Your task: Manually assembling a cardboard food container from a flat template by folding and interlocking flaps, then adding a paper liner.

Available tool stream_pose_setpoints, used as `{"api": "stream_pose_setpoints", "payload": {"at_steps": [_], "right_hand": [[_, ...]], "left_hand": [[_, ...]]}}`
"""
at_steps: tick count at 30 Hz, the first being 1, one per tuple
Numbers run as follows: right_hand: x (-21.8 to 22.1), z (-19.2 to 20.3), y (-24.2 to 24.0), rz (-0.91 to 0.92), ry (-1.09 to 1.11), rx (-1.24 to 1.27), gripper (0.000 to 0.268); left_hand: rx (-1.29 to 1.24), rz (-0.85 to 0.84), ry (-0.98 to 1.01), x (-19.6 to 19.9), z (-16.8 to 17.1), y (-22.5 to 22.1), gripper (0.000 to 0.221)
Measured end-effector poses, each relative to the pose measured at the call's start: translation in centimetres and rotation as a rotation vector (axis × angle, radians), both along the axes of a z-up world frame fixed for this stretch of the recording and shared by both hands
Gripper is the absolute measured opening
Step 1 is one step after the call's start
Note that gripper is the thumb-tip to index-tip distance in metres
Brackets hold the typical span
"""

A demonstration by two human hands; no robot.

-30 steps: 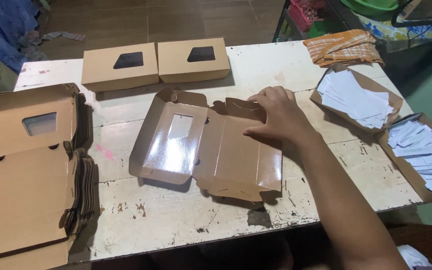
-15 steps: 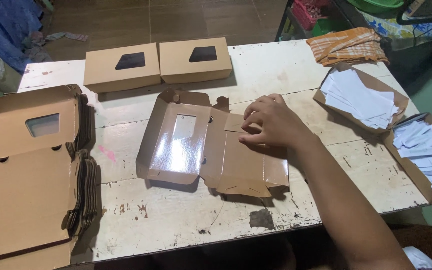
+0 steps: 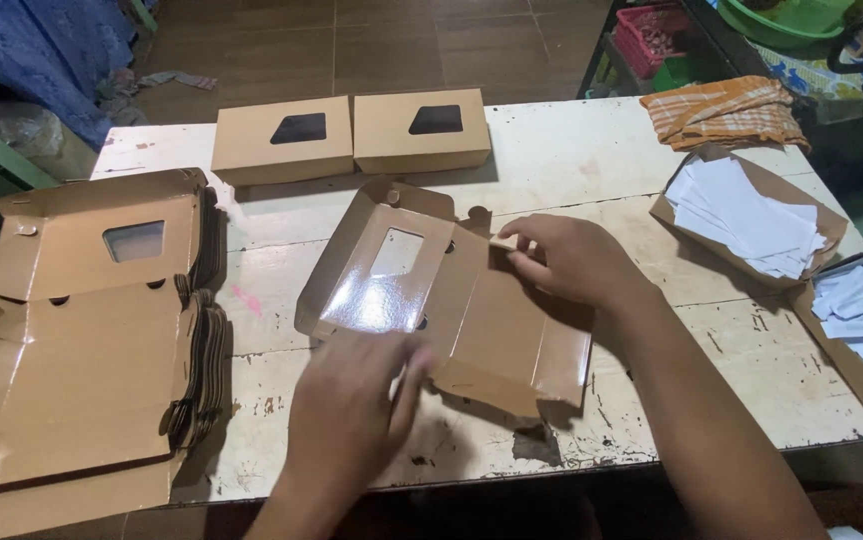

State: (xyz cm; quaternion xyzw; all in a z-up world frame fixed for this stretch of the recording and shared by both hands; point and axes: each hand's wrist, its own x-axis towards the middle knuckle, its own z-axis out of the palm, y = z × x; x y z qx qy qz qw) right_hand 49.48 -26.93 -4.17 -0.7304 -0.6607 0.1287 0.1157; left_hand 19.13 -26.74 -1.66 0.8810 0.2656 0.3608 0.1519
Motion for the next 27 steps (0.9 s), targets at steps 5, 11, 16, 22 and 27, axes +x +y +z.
{"api": "stream_pose_setpoints", "payload": {"at_steps": [5, 11, 16, 22, 27], "right_hand": [[0.2, 2.3, -1.2, -0.188, 0.091, -0.114, 0.050], [0.8, 2.7, -1.6, -0.270, 0.146, -0.231, 0.043], [1.0, 2.2, -1.3, -0.273, 0.164, -0.238, 0.030], [0.9, 2.2, -0.8, -0.181, 0.248, -0.144, 0.026], [1.5, 0.4, -0.7, -0.137, 0.421, -0.099, 0.025]], "left_hand": [[-0.185, 0.160, 0.599, 5.2, -0.8, 7.7, 0.085], [-0.349, 0.211, 0.746, 7.8, -1.8, 9.8, 0.118], [-0.248, 0.096, 0.774, 7.6, -4.2, 12.2, 0.115], [-0.204, 0.035, 0.657, 7.5, -5.4, 13.5, 0.118], [-0.153, 0.001, 0.562, 8.0, -6.6, 14.3, 0.104]]}}
